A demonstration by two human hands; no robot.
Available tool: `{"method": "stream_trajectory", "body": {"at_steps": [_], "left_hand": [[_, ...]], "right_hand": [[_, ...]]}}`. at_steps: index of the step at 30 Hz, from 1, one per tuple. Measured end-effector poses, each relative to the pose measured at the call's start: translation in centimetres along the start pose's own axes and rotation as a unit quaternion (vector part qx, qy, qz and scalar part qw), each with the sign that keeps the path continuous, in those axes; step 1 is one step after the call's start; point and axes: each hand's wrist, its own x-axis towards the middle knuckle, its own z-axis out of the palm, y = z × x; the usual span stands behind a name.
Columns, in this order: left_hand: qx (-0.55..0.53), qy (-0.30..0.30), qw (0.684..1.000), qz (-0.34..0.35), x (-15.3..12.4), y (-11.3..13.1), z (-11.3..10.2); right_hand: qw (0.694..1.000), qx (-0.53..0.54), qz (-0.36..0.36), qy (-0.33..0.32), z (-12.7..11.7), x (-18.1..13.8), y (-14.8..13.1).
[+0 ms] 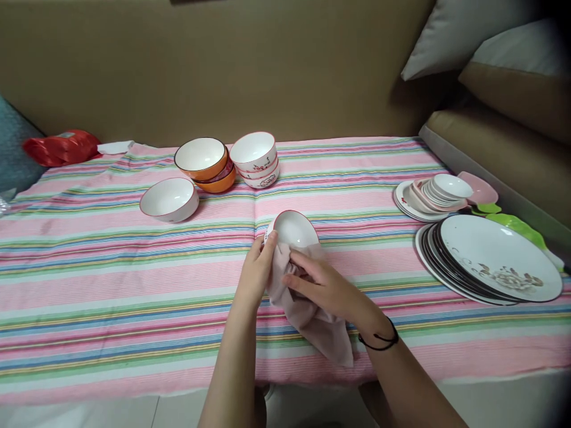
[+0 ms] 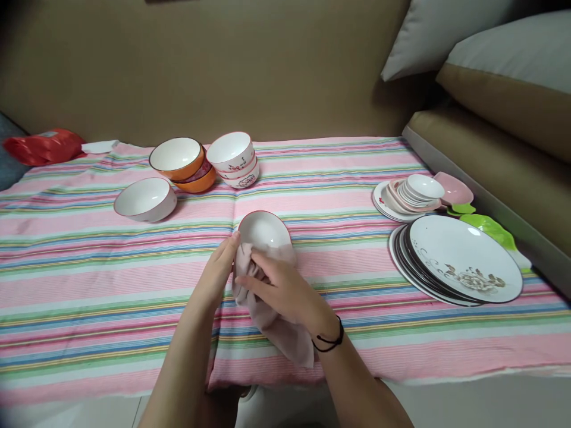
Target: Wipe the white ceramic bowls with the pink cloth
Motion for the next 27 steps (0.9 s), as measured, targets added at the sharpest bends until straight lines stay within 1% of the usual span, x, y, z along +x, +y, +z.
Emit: {"method": "stream_trajectory", "body": {"at_steps": [3,5,7,10,13,15,18,21,23,25,27], "left_hand": [[0.005,0.005,1.0,-0.016,-0.1,0.2,0.0],[0.001,0.008,0.999,-0.032,-0.2,0.2,0.0],[-0.023,0.008,0.997,-0.068,-0.3,0.3,0.0],[-0.076,-0.014,0.99,-0.118,-0.5,0.2,-0.1],[-0.084,-0.054,0.987,-0.124,-0.9,0.2,-0.2],[-0.06,-0.085,0.988,-0.111,-1.1,0.3,-0.2],[-0.041,-0.108,0.991,-0.07,-1.2,0.5,-0.1],[-0.038,-0.098,0.994,-0.023,-0.7,0.5,-0.1],[-0.03,-0.083,0.996,-0.01,-0.2,0.5,-0.2],[-0.015,-0.072,0.997,-0.017,0.2,0.5,-0.3],[0.007,-0.069,0.997,-0.026,0.5,0.5,-0.4]], "right_hand": [[0.995,-0.099,-0.002,0.02,0.7,0.1,0.0],[0.984,-0.176,-0.02,0.029,0.8,0.1,0.5],[0.968,-0.249,-0.02,0.035,0.7,0.1,1.3],[0.939,-0.338,0.019,0.054,0.5,0.0,2.7],[0.925,-0.371,0.03,0.077,0.5,0.1,3.1],[0.928,-0.363,0.014,0.086,0.4,0.3,2.7],[0.953,-0.293,0.006,0.072,0.2,0.6,1.5],[0.979,-0.192,0.01,0.063,0.2,0.7,0.7],[0.988,-0.139,0.0,0.059,0.4,0.7,0.6],[0.992,-0.117,-0.006,0.052,0.6,0.6,0.7],[0.991,-0.129,0.002,0.044,0.6,0.5,0.9]]}}
